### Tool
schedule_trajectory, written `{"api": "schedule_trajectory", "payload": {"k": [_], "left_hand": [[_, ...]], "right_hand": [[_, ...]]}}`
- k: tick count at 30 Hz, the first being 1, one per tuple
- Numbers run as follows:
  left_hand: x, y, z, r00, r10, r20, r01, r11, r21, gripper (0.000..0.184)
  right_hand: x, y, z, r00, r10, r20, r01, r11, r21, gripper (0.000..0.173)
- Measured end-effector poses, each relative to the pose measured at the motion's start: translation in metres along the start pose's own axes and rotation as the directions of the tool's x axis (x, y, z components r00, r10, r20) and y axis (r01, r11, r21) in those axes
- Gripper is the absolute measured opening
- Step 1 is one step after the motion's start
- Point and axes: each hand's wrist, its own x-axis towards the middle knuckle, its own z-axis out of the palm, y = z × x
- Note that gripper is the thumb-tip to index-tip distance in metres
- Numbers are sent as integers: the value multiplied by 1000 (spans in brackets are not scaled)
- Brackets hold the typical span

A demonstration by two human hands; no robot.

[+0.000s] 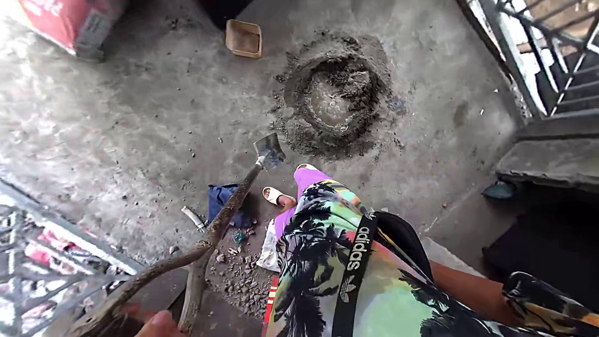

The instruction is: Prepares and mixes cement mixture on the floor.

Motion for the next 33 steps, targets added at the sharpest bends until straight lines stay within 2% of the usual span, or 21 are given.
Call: {"api": "schedule_trajectory", "payload": {"k": [1,2,3,5,6,7,8,10,13,15,17,19,21,28,33], "left_hand": [[9,-3,-10,1000,-2,16,1,1000,14,32],[18,-5,-19,999,8,32,-9,999,36,33],[27,-8,-27,999,19,46,-21,999,50,33],[43,-13,-43,996,25,81,-30,997,72,34],[51,-15,-49,995,20,94,-28,996,82,34],[59,-18,-54,995,16,100,-26,995,97,35],[64,-20,-57,994,12,105,-24,993,114,36],[74,-26,-62,994,4,110,-19,990,136,38],[85,-33,-67,995,-34,98,19,989,148,38],[89,-34,-75,994,-58,88,45,989,144,34],[91,-36,-83,995,-59,78,48,990,133,35],[93,-37,-86,996,-53,74,43,990,131,37],[94,-34,-85,996,-49,81,37,987,154,36],[106,-27,-76,993,-34,110,13,983,182,34],[116,-19,-67,992,-25,122,0,980,198,34]], "right_hand": [[6,-3,15,999,42,-28,-34,973,226,26],[12,-6,27,996,78,-36,-55,899,435,39],[15,-19,39,986,138,-88,-67,833,549,50],[16,-38,50,946,252,-203,-64,762,645,67],[25,-11,30,990,93,-106,-13,809,587,71],[32,6,15,998,-19,-59,49,827,560,70],[33,7,10,995,-59,-76,91,846,526,67],[29,-11,10,986,-52,-157,119,882,455,61],[29,-34,1,988,-69,-140,118,917,381,57],[30,-61,11,973,52,-223,26,943,330,53],[35,-101,37,880,283,-381,-123,911,393,48],[49,-79,19,963,83,-256,12,938,348,48],[62,-67,13,984,-9,-177,72,931,357,51],[68,-55,19,994,-11,-110,54,918,393,50],[64,-51,3,998,3,-65,18,943,332,52]]}}
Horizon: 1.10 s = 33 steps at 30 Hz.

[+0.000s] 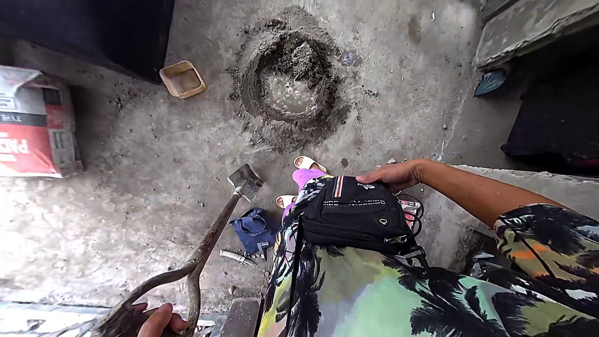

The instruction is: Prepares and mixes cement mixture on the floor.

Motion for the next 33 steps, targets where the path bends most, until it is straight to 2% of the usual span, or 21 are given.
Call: {"api": "schedule_trajectory", "payload": {"k": [5,8,13,18,21,23,25,28,30,33], "left_hand": [[11,18,13,999,-26,-44,26,1000,4,32],[16,28,20,998,-39,-58,41,999,23,32],[19,33,26,997,-53,-59,55,998,32,33],[20,36,26,994,-75,-83,78,996,33,38],[21,30,16,994,-75,-83,78,997,28,39],[18,20,11,994,-68,-87,70,997,19,37],[11,10,5,992,-57,-113,59,998,12,35],[0,3,5,986,-69,-154,65,997,-31,33],[-4,8,10,980,-97,-173,88,994,-58,27],[-2,9,8,975,-119,-185,108,992,-70,20]], "right_hand": [[-3,-12,-21,988,101,-116,-123,972,-201,50],[-4,-19,-38,991,88,-102,-117,937,-328,53],[6,-44,-71,993,-18,-120,-42,878,-477,47],[42,-96,-91,981,-121,-150,21,842,-540,44],[39,-103,-82,985,-147,-88,77,839,-539,39],[15,-95,-81,978,-166,-128,66,825,-561,32],[-20,-84,-77,970,-183,-162,35,759,-650,23],[-82,-75,-38,997,7,-73,-57,700,-712,15],[-101,-74,-3,989,146,3,-92,639,-764,24],[-107,-83,33,986,129,-105,-157,503,-850,44]]}}
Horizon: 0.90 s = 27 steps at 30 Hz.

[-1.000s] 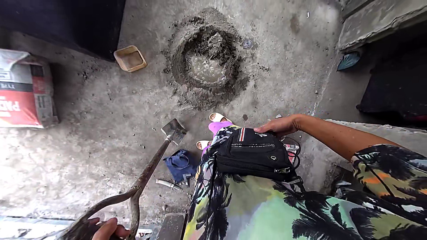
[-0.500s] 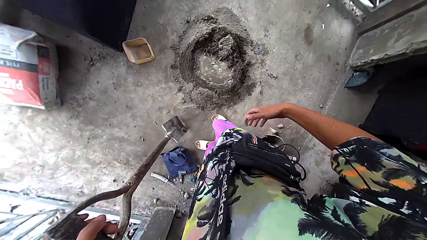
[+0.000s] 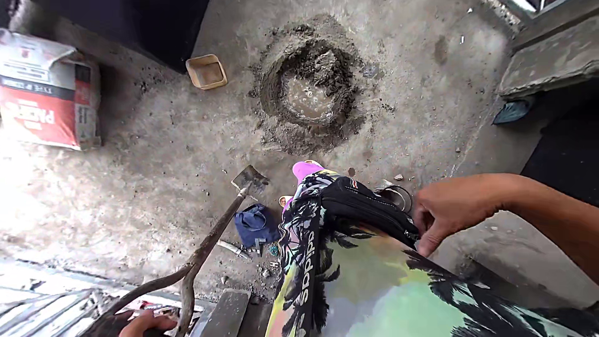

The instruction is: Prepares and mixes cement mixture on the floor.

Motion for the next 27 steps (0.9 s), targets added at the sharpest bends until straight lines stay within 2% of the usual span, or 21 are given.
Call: {"api": "schedule_trajectory", "payload": {"k": [2,6,13,18,20,23,27], "left_hand": [[5,-5,-6,1000,10,-8,-10,1000,-12,20],[8,-8,-11,1000,2,-8,-2,1000,13,22],[6,-10,-10,1000,-12,-16,12,1000,7,24],[5,-13,-12,1000,-8,-18,8,1000,-7,30],[8,-19,-17,1000,10,-24,-10,1000,-14,32],[9,-27,-23,1000,17,-24,-17,1000,-4,36],[9,-36,-30,998,27,-55,-27,1000,-7,34]], "right_hand": [[-2,-18,-3,996,27,-81,-38,991,-131,51],[-8,-39,-4,988,43,-149,-79,966,-245,46],[-13,-48,8,963,150,-222,-197,959,-204,44],[-9,-54,16,959,240,-151,-275,916,-291,44],[-12,-51,19,951,254,-176,-286,940,-188,39],[-25,-43,20,939,253,-235,-228,965,129,30],[-33,-35,27,914,329,-238,-192,867,460,20]]}}
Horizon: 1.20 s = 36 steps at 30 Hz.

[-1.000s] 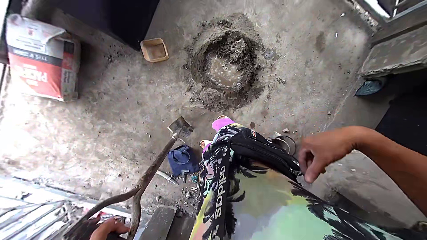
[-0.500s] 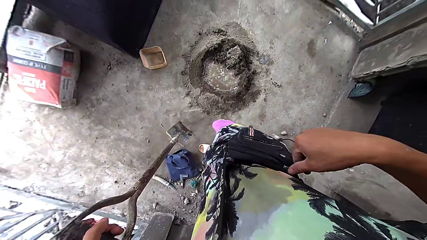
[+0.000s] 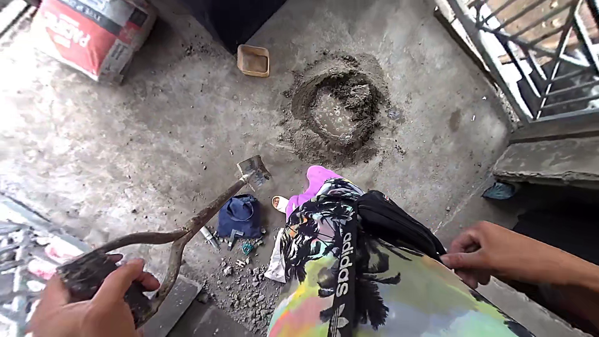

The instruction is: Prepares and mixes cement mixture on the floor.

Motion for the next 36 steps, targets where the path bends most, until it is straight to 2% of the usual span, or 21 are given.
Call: {"api": "schedule_trajectory", "payload": {"k": [3,7,10,12,14,16,18,20,26,27,28,29,31,33,36], "left_hand": [[-1,-6,-3,1000,2,13,-2,1000,-16,31],[-8,-7,-5,1000,-13,-10,13,1000,-8,33],[-12,-10,-7,1000,-6,-24,6,1000,-15,34],[-13,-15,-9,1000,7,-14,-7,999,-37,34],[-14,-20,-11,1000,15,12,-14,999,-40,34],[-16,-27,-12,1000,15,17,-14,999,-47,32],[-19,-33,-14,1000,19,6,-18,998,-64,30],[-24,-33,-13,1000,21,-18,-22,997,-76,31],[-28,-48,-18,1000,12,-19,-13,997,-71,21],[-29,-51,-20,1000,18,-21,-19,998,-65,23],[-32,-52,-20,999,17,-27,-19,998,-60,23],[-37,-49,-17,998,10,-56,-13,999,-53,25],[-48,-42,-7,993,4,-122,-10,999,-48,28],[-56,-40,1,987,7,-159,-14,999,-48,32],[-66,-39,9,981,-5,-194,-7,998,-60,32]], "right_hand": [[-5,13,0,999,28,-24,-26,996,89,17],[-17,22,10,992,43,-121,-47,998,-34,16],[-24,31,23,978,14,-209,-24,999,-45,16],[-28,39,35,956,1,-293,0,1000,3,13],[-30,45,42,937,29,-349,26,988,151,10],[-31,54,40,958,48,-283,37,957,289,13],[-30,69,34,988,-6,-156,68,918,391,20],[-28,85,29,997,-45,-59,66,908,414,23],[-6,157,14,979,6,204,-44,982,181,17],[-5,148,17,973,59,225,-84,991,106,15],[-8,122,26,964,195,180,-198,980,3,15],[-4,112,32,957,238,163,-227,970,-85,15],[12,120,36,964,195,183,-152,962,-226,16],[18,112,39,949,164,269,-61,934,-351,17],[20,77,41,871,305,385,-35,820,-571,31]]}}
